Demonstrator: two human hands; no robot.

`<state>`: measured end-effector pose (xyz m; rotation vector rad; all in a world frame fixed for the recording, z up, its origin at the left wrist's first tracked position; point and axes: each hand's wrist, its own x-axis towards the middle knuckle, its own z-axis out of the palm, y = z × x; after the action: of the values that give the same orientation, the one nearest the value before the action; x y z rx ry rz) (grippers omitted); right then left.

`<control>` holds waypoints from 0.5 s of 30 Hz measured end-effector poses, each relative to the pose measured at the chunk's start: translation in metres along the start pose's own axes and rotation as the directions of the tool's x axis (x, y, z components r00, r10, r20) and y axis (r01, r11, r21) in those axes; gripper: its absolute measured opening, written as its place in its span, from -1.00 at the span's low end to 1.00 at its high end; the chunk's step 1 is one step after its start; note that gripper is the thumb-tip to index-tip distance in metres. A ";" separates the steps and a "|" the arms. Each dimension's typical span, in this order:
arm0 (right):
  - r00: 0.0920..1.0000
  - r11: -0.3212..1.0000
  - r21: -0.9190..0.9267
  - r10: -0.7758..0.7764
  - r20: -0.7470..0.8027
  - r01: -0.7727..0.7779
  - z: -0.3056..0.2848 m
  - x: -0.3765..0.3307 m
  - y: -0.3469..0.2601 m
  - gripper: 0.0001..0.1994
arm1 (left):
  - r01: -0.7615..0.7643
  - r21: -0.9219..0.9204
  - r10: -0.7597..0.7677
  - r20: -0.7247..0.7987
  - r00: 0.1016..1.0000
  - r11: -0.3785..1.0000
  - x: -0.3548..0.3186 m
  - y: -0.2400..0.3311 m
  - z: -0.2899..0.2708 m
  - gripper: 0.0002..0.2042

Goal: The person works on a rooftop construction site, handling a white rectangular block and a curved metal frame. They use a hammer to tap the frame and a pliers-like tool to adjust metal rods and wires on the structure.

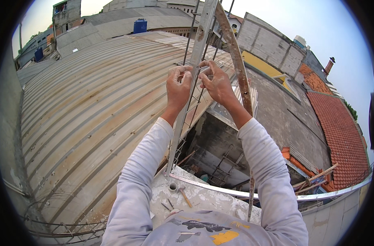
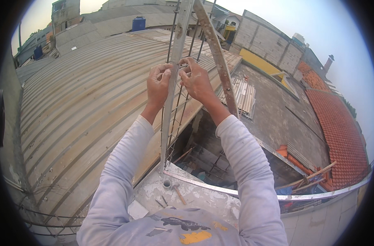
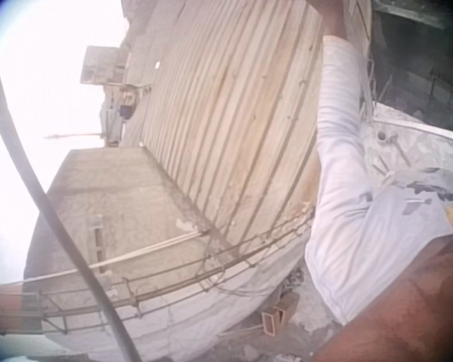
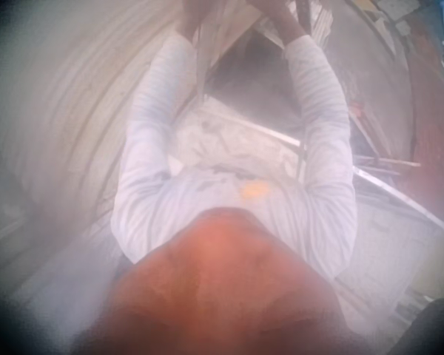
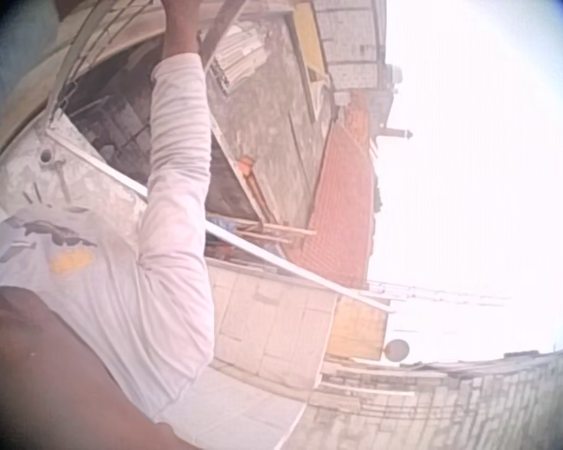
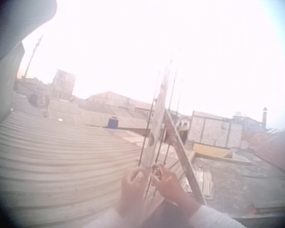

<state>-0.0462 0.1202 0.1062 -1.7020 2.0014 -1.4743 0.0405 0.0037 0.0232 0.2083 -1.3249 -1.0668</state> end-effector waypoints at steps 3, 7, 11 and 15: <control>0.999 0.999 -0.002 -0.039 -0.028 0.039 0.000 0.004 0.016 -0.71 | 0.080 -0.189 -0.064 0.090 0.994 0.979 0.022 0.009 0.003 -0.82; 0.998 0.989 0.144 0.010 0.055 -0.018 0.008 0.008 0.041 -0.73 | -0.096 0.051 0.082 0.231 0.969 0.994 0.028 0.009 -0.003 -0.82; 0.978 0.959 0.208 0.170 0.123 -0.193 0.003 0.009 0.033 -0.74 | -0.058 -0.024 0.063 0.311 0.948 0.998 0.025 0.013 -0.005 -0.82; 0.997 0.993 -0.090 0.082 -0.009 -0.082 -0.009 0.010 0.015 -0.77 | -0.125 -0.057 0.136 0.316 0.939 0.991 0.027 -0.001 -0.011 -0.80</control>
<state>-0.0662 0.1155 0.1045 -1.6287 2.1442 -1.3839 0.0464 -0.0209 0.0375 -0.0845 -1.5840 -1.0393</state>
